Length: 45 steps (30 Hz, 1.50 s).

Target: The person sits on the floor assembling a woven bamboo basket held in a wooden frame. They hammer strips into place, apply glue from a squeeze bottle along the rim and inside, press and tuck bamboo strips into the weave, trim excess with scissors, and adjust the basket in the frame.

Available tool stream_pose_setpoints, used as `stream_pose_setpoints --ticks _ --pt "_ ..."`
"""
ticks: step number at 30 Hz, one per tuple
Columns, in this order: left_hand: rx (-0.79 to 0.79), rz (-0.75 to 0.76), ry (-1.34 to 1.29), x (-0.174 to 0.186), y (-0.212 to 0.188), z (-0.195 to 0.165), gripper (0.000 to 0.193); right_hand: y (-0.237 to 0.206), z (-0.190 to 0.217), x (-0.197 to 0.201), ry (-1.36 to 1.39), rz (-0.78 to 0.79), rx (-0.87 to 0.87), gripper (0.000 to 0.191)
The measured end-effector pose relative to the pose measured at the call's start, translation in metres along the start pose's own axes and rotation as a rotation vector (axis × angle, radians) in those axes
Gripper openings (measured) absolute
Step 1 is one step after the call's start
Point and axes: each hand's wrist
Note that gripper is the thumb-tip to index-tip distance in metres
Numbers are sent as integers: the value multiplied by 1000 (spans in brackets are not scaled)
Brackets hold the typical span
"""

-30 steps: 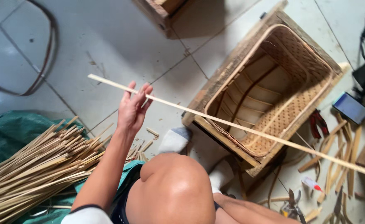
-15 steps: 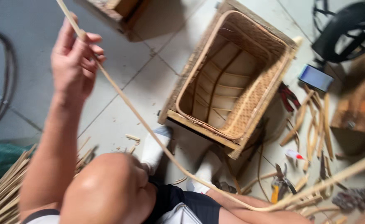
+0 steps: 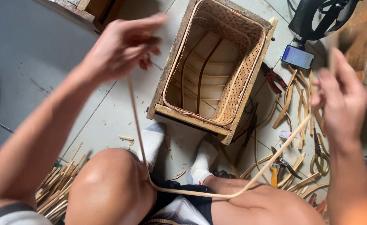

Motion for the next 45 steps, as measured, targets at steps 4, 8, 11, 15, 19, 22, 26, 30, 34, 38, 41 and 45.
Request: stream_pose_setpoints --ticks 4,8,11,15,19,22,26,30,34,38,41,45 --pt "-71 -370 -415 -24 -98 55 68 -86 -52 -6 204 -48 -125 64" --pt "199 -330 -439 -47 -133 100 73 -134 -84 -34 214 66 -299 64" --pt "-93 -372 -283 -59 -109 107 69 -122 -87 -48 248 -20 -174 64" --pt "-449 -351 47 -70 -18 100 78 -70 -83 -65 147 -185 -28 66" --pt "-429 -243 432 -82 81 100 82 -21 -92 -89 -32 -318 135 67" --pt "-477 -149 596 -93 129 112 77 9 -114 -113 -69 -381 79 57" --pt "-284 38 705 -99 144 137 72 30 -143 -157 -126 -465 198 49" --pt "-333 68 787 -96 124 162 76 30 -147 -201 -172 -443 95 47" --pt "-256 25 846 -97 106 179 74 25 -134 -215 -370 -331 164 51" --pt "-229 -22 844 -99 103 187 78 30 -126 -211 -578 -264 175 53" --pt "-251 -82 747 -100 97 189 82 31 -130 -209 -670 -209 196 56" --pt "-233 -143 628 -105 63 188 97 28 -140 -213 -664 -233 154 58"
Point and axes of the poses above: each hand's wrist, its own y-axis towards the middle knuckle, its own x-axis out of the back of the hand, z = x × y, and after that the axes turned 12 degrees about -y, right-handed
